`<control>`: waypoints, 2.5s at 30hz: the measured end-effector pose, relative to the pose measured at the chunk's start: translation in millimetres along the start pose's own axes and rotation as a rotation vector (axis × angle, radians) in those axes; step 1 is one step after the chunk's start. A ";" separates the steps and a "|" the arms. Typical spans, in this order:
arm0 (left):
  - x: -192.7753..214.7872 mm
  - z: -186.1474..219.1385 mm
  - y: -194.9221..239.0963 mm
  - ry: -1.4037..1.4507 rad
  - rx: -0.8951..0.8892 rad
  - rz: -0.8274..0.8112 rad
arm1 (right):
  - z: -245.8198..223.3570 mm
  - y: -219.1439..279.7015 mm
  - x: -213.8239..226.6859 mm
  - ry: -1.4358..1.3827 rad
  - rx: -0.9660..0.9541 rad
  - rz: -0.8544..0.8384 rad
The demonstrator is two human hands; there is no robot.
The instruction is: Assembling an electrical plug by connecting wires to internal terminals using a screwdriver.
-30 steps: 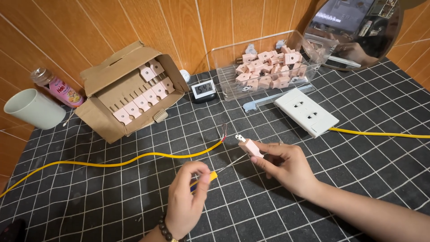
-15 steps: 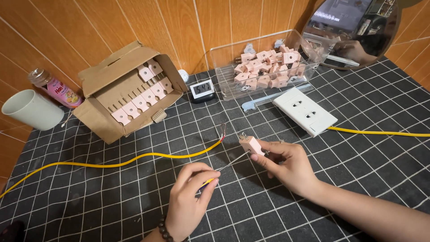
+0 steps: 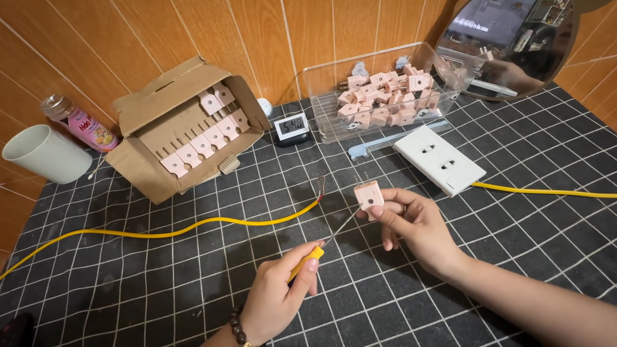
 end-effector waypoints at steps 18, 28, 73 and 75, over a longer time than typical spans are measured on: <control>-10.1 -19.5 -1.0 -0.767 -0.134 0.072 | -2.8 14.8 -11.3 0.052 0.187 -0.099; -6.8 32.6 4.0 -0.348 -0.428 0.100 | -26.0 44.7 -44.0 0.488 0.642 -0.336; 169.3 -170.3 -183.5 -1.692 -0.099 0.425 | -2.5 36.5 -54.7 0.518 0.480 -0.660; 169.1 -153.1 -182.0 -1.655 -0.146 0.494 | -4.7 36.8 -55.8 0.516 0.491 -0.661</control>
Point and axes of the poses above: each hand's wrist, its own y-axis away from the middle knuckle, its own x-axis out of the back of the hand, z = x × y, the point moved 7 cm from there along -y, towards the middle knuckle, and after that the axes turned 7 degrees about -y, right-handed, at the moved point
